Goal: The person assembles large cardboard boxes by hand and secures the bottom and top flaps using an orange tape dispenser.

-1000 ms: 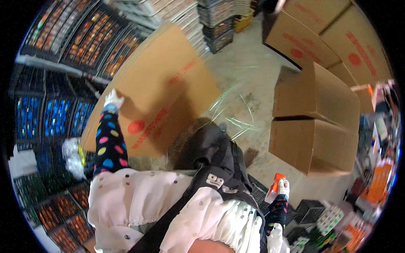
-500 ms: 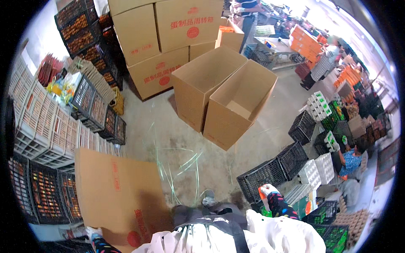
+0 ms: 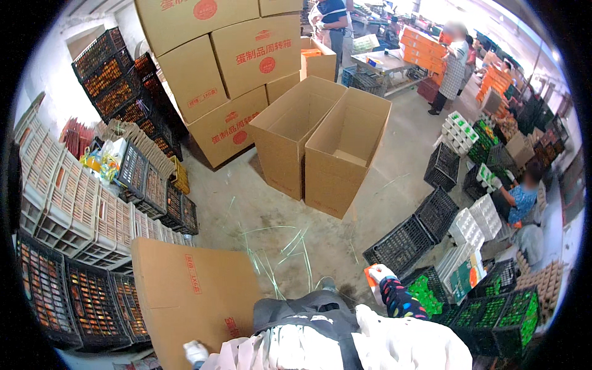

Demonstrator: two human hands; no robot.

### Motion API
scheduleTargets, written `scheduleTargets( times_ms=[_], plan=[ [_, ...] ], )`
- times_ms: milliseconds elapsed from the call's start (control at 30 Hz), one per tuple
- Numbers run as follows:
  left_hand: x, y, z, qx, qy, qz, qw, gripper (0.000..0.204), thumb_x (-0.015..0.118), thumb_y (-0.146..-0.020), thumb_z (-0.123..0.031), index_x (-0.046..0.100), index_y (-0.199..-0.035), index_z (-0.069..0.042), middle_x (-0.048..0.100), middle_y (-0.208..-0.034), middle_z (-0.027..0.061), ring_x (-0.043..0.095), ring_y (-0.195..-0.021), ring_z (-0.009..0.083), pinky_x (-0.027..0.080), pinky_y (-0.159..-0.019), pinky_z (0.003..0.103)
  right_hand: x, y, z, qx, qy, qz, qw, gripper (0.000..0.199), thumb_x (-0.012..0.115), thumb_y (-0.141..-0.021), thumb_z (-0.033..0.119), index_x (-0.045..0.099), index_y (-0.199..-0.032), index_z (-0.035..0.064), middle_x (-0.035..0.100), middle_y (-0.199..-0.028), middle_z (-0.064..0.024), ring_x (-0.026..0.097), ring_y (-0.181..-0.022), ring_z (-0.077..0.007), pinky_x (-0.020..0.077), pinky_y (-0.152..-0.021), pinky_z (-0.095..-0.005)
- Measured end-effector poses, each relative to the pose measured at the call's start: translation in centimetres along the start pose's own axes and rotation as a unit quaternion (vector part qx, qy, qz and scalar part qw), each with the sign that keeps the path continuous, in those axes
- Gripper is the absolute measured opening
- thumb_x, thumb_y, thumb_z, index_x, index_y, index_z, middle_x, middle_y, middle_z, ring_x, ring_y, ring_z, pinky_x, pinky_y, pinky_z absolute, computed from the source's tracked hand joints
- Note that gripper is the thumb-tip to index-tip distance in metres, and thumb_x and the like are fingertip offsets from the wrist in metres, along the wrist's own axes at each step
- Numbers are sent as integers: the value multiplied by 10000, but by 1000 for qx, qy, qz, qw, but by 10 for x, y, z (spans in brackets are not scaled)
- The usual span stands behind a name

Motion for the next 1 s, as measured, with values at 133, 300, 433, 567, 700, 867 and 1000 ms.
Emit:
scheduleTargets(
  times_ms=[133,300,433,567,700,867,1000],
  plan=[
    [-130,147,-116,126,-14,-592,796,292,693,-817,-159,710,-1033,37,690,-1144,229,652,-1089,366,530,-941,498,-45,10,-62,-19,-28,-63,997,443,740,-853,368,691,-1172,65,742,-1056,-98,687,-1005,-198,522,-926,-342],
    [-168,106,-6,-71,61,-338,937,841,654,-846,-463,401,-1489,17,529,-1400,258,562,-1224,404,465,-1015,546,-50,33,-33,19,-32,-62,997,400,739,-855,353,714,-1135,69,746,-1028,-98,695,-951,-202,537,-900,-349],
    [-150,128,-40,-98,-102,-464,874,901,684,-786,-458,387,-1502,1,530,-1407,241,574,-1222,376,466,-996,559,-59,14,-86,4,-43,-69,997,355,722,-828,328,755,-1055,57,758,-961,-110,703,-915,-214,537,-878,-344],
    [-156,132,-56,-130,-121,-478,860,857,678,-776,-446,436,-1472,-10,555,-1387,213,585,-1201,367,465,-987,564,-68,14,-103,3,-39,-115,993,333,714,-833,328,759,-1033,66,759,-959,-89,698,-903,-188,538,-860,-342],
    [-132,108,-44,-136,-135,-457,869,794,584,-873,-520,459,-1447,14,493,-1442,249,521,-1271,406,419,-1047,551,-55,25,-89,13,-64,-100,993,306,707,-843,320,757,-1012,70,752,-914,-61,690,-860,-173,537,-824,-338],
    [-106,94,-23,-57,-32,-423,904,818,566,-909,-536,417,-1496,14,598,-1352,265,611,-1171,417,478,-1009,483,-39,16,-96,22,-81,-65,994,287,727,-842,301,753,-1020,78,747,-898,-53,688,-843,-175,537,-816,-337],
    [-157,132,-76,23,96,-270,958,489,604,-871,-482,678,-1130,-74,693,-1111,214,655,-970,400,507,-899,527,-47,9,-116,32,-69,-52,996,321,751,-847,314,736,-1059,73,746,-991,-94,694,-932,-196,539,-887,-356]
  ],
)
Point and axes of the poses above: each hand's wrist, its own y-axis away from the middle knuckle, its own x-axis out of the palm, z = x × y, the point moved 8 cm from there along -y, towards the middle knuckle
